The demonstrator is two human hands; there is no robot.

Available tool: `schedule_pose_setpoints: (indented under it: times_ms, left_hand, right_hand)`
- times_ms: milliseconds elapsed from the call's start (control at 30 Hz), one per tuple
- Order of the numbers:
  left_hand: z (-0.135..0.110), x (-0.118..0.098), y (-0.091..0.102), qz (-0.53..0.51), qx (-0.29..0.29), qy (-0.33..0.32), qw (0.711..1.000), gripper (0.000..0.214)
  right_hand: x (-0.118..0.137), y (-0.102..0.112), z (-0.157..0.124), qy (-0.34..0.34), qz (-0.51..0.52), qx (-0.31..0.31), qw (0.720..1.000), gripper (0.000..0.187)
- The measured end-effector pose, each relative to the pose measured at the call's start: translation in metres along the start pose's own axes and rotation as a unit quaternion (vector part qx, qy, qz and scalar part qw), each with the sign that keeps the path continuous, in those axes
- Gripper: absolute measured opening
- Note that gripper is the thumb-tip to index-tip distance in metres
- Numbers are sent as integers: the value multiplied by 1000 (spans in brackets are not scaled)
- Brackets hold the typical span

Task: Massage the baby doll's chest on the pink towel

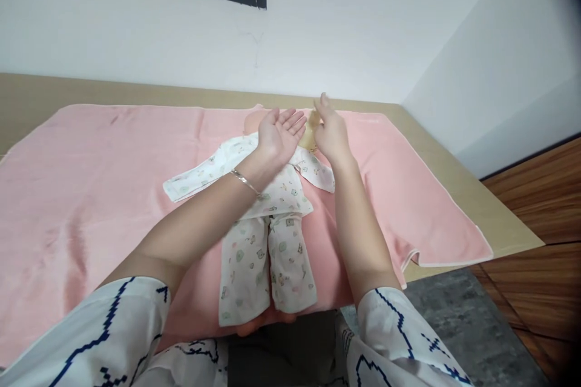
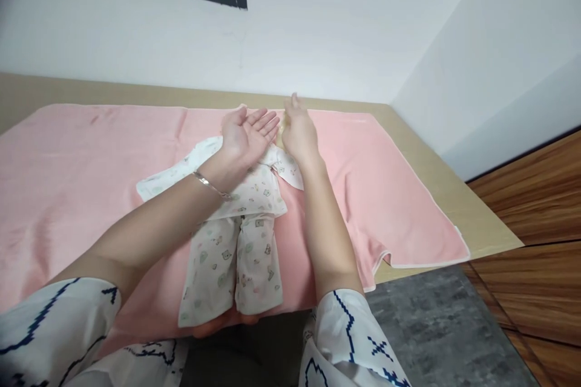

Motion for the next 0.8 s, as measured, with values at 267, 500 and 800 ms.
schedule_pose_setpoints:
  times_ms: [267, 500, 800]
  left_hand:
    - [18, 12, -9, 121, 8, 12, 993, 50]
    - [-29, 0, 6, 125, 9, 78, 989, 43]
    - [-119, -56, -14, 260, 76, -46, 961, 50]
  right_hand:
    - [-5, -16, 4, 22, -76, 11, 997, 64]
    - [9, -17, -5, -19, -46, 13, 999, 56]
    - [130, -38, -64, 139, -88, 21, 986, 50]
Point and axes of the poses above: each hand's wrist, its own z-axis towards the middle knuckle, its own y-axis out of the back of the hand, x = y × z, the point moved 1 cm from there along z, towards the middle knuckle, and after that the axes turned 13 degrees about x, right-handed, at the moved point
